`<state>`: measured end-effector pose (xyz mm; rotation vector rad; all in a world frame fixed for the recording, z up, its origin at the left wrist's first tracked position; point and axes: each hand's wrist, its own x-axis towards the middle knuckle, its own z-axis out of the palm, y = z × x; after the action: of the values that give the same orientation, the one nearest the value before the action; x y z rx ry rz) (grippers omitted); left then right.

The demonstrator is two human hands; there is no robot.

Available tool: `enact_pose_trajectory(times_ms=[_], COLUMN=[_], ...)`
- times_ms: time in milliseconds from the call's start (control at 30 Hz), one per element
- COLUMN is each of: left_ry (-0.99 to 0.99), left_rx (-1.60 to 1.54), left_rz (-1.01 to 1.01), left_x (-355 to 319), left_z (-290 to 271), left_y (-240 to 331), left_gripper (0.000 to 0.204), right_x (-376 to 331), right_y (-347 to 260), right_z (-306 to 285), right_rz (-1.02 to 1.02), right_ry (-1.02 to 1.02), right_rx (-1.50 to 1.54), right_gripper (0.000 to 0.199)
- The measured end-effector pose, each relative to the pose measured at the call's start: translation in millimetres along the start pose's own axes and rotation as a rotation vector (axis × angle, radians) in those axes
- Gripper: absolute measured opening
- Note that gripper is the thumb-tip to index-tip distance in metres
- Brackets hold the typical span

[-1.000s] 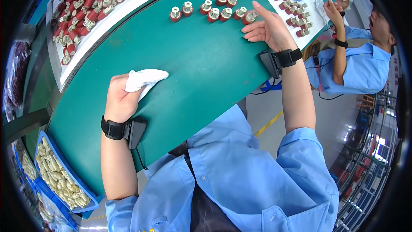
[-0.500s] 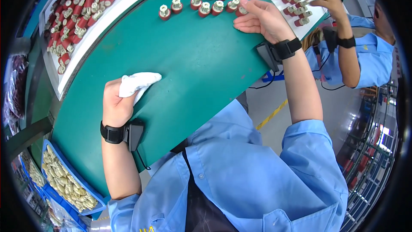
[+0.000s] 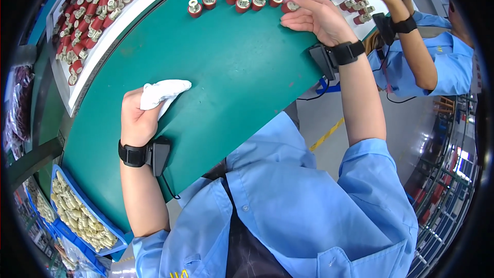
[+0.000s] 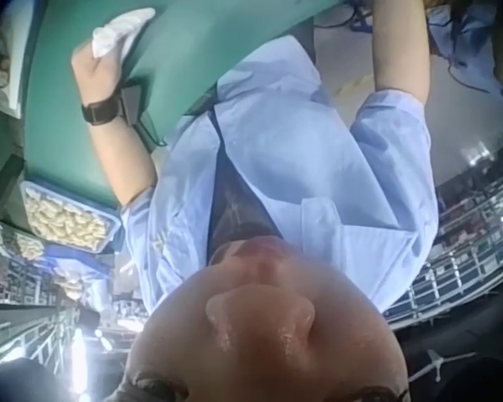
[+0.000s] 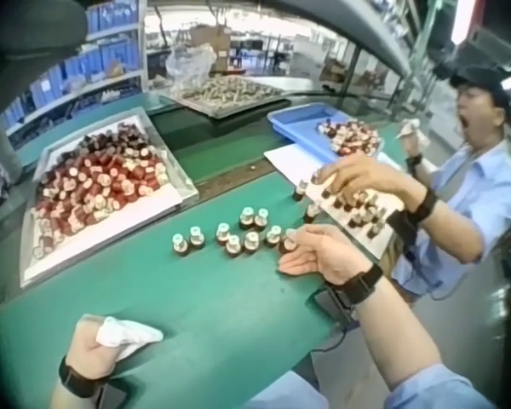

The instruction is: The person picks up a component, wipes its surface with a cloth, and places it on the table, repeating this for several items. Then, they pick up a component and press a white piece into its center before setting it down.

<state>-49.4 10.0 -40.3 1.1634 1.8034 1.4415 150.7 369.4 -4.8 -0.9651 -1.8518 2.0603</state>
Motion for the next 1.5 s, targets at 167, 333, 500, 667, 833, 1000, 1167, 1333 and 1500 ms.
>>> enact_pose_trajectory(times_ms=[167,333,500,667,833,1000,1167,1333,1500], left_ry=[-0.041,-0.029,-0.040,-0.366,-0.594,-0.358,-0.253,-0.456,-0.501], left_rx=[0.050,0.045,0.091,0.380,0.741,0.857,0.727,0.680,0.479], left_rz=[-0.013,0.017,0.097,0.273,0.255,0.359,0.399,0.407,0.284], left_x=[-3,0,2,9,18,43,48,28,12], left_z=[-4,-4,0,34,64,56,35,53,40], left_y=[-2,-2,6,59,83,54,53,77,48], left_gripper=[0.017,0.017,0.019,0.016,0.011,0.007,0.009,0.014,0.013], right_x=[-61,-69,-69,-65,-65,-61,-61,-62,-64], right_y=[0,15,21,21,26,5,18,17,20], right_z=[48,91,96,95,98,96,88,87,94], right_rz=[0.122,0.089,0.094,0.075,0.019,0.246,-0.009,0.007,-0.016], right_ry=[-0.227,-0.267,-0.237,-0.232,-0.234,-0.324,-0.412,-0.468,-0.431], right_rx=[0.093,-0.152,-0.140,-0.165,-0.161,-0.047,-0.250,-0.329,-0.317], right_gripper=[0.035,0.032,0.035,0.037,0.037,0.039,0.041,0.039,0.039])
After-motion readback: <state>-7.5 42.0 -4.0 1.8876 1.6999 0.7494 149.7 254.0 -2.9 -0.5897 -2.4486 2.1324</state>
